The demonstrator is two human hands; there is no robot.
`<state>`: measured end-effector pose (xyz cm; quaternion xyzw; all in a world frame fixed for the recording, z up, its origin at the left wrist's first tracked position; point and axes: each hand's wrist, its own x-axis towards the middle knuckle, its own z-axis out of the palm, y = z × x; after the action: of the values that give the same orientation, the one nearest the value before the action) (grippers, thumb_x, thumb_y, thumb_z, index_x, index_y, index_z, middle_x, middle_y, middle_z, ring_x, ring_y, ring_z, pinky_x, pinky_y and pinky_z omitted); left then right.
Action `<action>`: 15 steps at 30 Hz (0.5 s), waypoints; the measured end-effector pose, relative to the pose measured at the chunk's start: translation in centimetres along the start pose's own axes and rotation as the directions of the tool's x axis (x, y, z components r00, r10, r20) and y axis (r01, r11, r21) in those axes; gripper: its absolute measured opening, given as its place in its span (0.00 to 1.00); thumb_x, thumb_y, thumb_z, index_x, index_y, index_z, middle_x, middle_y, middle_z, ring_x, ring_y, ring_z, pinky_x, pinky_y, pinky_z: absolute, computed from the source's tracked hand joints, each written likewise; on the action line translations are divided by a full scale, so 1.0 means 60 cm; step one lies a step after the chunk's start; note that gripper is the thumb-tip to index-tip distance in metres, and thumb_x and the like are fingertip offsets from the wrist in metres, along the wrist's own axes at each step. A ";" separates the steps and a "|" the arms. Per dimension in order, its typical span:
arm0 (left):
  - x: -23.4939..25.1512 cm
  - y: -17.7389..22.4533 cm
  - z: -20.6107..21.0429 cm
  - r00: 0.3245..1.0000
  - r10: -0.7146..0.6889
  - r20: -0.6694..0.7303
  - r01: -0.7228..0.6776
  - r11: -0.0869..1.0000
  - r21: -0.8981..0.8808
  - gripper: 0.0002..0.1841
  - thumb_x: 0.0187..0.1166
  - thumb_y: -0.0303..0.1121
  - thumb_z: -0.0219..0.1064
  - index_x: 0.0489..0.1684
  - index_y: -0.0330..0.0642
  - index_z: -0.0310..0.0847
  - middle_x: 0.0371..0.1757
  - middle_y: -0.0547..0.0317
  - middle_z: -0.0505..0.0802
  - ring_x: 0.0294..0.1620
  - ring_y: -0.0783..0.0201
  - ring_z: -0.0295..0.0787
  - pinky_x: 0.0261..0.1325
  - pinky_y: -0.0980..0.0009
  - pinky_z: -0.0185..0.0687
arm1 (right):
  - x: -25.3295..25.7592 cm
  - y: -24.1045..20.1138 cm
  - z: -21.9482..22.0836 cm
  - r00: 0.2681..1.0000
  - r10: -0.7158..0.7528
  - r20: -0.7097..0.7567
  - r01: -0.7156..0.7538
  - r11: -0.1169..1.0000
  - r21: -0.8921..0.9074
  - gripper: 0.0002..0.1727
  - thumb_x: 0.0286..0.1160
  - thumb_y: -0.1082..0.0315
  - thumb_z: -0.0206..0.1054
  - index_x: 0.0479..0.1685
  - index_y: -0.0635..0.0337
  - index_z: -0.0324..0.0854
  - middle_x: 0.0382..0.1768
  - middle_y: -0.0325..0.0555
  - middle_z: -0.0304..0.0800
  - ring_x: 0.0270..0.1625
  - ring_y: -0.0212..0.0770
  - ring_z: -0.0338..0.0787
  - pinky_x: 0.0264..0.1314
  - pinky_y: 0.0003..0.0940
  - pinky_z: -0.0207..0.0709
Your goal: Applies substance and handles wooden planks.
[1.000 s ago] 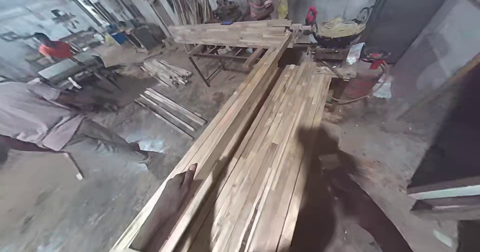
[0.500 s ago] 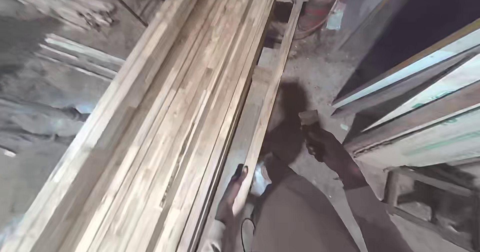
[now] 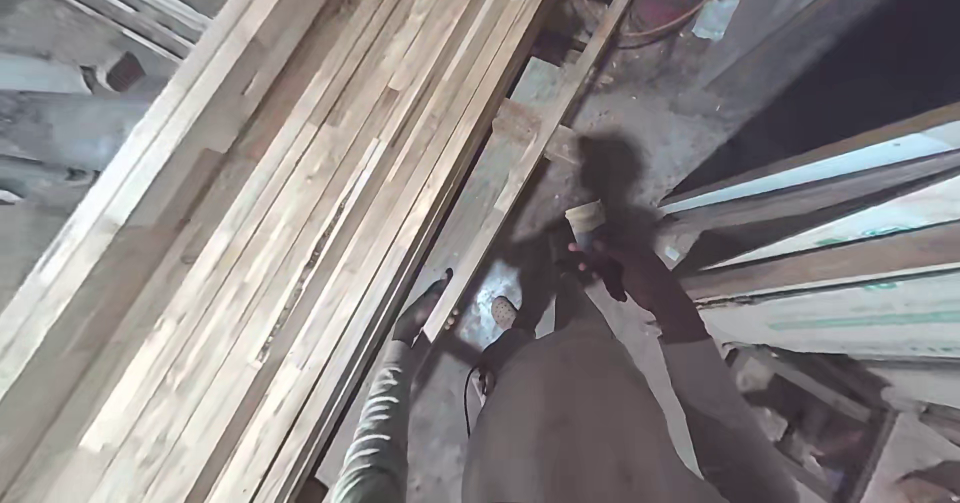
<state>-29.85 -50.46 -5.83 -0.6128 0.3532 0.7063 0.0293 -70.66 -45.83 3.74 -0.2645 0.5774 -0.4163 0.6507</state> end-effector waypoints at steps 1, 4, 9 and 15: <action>0.015 0.027 0.000 0.993 0.011 -0.118 -0.004 0.998 0.062 0.41 0.91 0.64 0.25 0.64 0.46 0.82 0.43 0.51 0.94 0.39 0.57 0.92 0.43 0.54 0.90 | 0.023 -0.015 -0.013 1.000 -0.006 0.028 0.006 1.000 -0.017 0.16 0.89 0.65 0.55 0.55 0.67 0.84 0.51 0.53 0.95 0.37 0.40 0.93 0.37 0.33 0.88; 0.044 0.165 0.045 0.921 0.061 -0.386 0.024 0.977 0.211 0.46 0.89 0.68 0.31 0.67 0.36 0.84 0.60 0.35 0.90 0.61 0.43 0.88 0.65 0.38 0.78 | 0.095 -0.053 -0.060 0.997 -0.017 0.080 0.018 1.000 -0.016 0.16 0.90 0.66 0.54 0.54 0.69 0.83 0.51 0.54 0.95 0.34 0.39 0.92 0.36 0.33 0.86; 0.133 0.301 0.168 0.719 0.394 -0.573 0.062 0.785 0.617 0.43 0.83 0.74 0.33 0.64 0.51 0.86 0.59 0.46 0.93 0.63 0.43 0.89 0.63 0.33 0.79 | 0.198 -0.126 -0.122 0.995 0.056 0.081 -0.047 0.993 -0.108 0.16 0.90 0.63 0.53 0.61 0.64 0.80 0.51 0.50 0.94 0.32 0.35 0.89 0.33 0.28 0.82; -0.064 0.473 0.278 0.480 0.871 -0.105 -0.848 0.491 0.197 0.18 0.83 0.49 0.69 0.38 0.41 0.89 0.36 0.61 0.94 0.38 0.68 0.91 0.44 0.67 0.91 | 0.255 -0.172 -0.202 0.998 0.018 0.061 -0.010 0.992 -0.124 0.14 0.88 0.64 0.58 0.54 0.64 0.85 0.45 0.49 0.95 0.30 0.35 0.89 0.33 0.28 0.83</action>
<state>-56.44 -61.30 10.69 -0.4149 0.6546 0.5414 -0.3260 -85.05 -62.44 1.76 -0.3132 0.5834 -0.3666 0.6535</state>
